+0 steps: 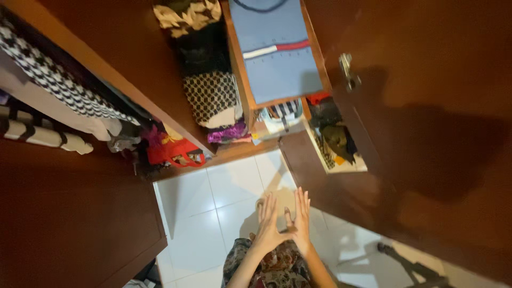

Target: The person folds several shirts including a black one, a yellow one, and a blue polo shirt by hand on a low table, then places them into a wooden closet.

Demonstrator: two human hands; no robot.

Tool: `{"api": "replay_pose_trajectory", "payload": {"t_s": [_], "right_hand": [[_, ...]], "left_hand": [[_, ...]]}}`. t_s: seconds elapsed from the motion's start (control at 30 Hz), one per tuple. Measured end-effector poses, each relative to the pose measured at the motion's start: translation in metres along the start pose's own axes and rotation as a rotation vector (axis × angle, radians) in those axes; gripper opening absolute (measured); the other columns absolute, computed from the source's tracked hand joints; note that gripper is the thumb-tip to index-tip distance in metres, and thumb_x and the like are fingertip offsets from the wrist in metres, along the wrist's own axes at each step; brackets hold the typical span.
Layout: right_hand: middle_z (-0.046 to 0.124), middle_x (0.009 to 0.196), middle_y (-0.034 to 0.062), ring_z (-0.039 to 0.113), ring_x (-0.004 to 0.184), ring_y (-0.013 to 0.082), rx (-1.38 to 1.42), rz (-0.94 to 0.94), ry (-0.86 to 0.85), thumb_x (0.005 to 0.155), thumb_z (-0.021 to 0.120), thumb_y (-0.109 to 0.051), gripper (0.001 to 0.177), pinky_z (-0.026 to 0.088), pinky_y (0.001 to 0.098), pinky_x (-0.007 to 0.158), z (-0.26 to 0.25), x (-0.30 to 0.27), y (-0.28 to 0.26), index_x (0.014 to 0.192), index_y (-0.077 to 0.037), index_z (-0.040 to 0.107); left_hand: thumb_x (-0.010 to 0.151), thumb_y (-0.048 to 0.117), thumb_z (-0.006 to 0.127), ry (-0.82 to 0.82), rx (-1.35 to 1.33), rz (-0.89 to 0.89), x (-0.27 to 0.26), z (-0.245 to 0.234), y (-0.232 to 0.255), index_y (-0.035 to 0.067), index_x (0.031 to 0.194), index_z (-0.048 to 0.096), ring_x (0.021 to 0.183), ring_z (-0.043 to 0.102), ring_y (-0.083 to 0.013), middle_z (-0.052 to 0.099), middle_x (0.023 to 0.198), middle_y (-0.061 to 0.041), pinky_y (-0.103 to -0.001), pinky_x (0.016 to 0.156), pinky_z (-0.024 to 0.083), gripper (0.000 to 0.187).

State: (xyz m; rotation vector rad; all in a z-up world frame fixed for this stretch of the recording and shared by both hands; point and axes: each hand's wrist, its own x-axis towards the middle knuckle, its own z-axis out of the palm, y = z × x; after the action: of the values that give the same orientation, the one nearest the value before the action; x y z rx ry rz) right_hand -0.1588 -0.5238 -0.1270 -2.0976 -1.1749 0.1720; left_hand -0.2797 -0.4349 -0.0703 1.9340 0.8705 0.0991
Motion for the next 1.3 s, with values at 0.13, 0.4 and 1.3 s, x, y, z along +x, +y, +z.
{"api": "replay_pose_trajectory", "payload": {"t_s": [0.13, 0.4, 1.3], "right_hand": [[0.028, 0.166, 0.0171, 0.019, 0.156, 0.0407, 0.032, 0.043, -0.014, 0.09, 0.064, -0.023, 0.077, 0.014, 0.0575, 0.125, 0.016, -0.067, 0.0, 0.158, -0.005, 0.032], [0.023, 0.17, 0.0157, 0.012, 0.157, 0.0406, 0.058, 0.121, -0.141, 0.094, 0.064, -0.04, 0.083, 0.005, 0.0599, 0.126, 0.029, -0.205, -0.058, 0.161, -0.007, 0.028], [0.025, 0.17, 0.0108, 0.012, 0.158, 0.0399, -0.1, 0.603, 0.287, 0.108, 0.033, -0.029, 0.052, 0.005, 0.055, 0.128, -0.106, -0.431, 0.014, 0.158, -0.017, 0.038]], "left_hand": [[0.061, 0.061, 0.092, -0.258, 0.105, 0.046, -0.049, 0.013, -0.009, 0.002, 0.16, 0.003, 0.157, -0.009, -0.037, -0.01, 0.168, -0.022, -0.064, 0.123, -0.003, 0.145], [0.065, 0.072, 0.085, -0.244, 0.172, 0.05, -0.141, 0.069, -0.064, 0.005, 0.162, -0.002, 0.156, -0.012, -0.0399, -0.013, 0.169, -0.024, -0.065, 0.121, -0.005, 0.146], [0.111, 0.032, 0.027, -0.576, 0.067, 0.504, -0.285, 0.281, 0.024, -0.004, 0.16, 0.024, 0.159, 0.005, -0.037, 0.026, 0.17, -0.017, -0.056, 0.126, 0.002, 0.061]]}}
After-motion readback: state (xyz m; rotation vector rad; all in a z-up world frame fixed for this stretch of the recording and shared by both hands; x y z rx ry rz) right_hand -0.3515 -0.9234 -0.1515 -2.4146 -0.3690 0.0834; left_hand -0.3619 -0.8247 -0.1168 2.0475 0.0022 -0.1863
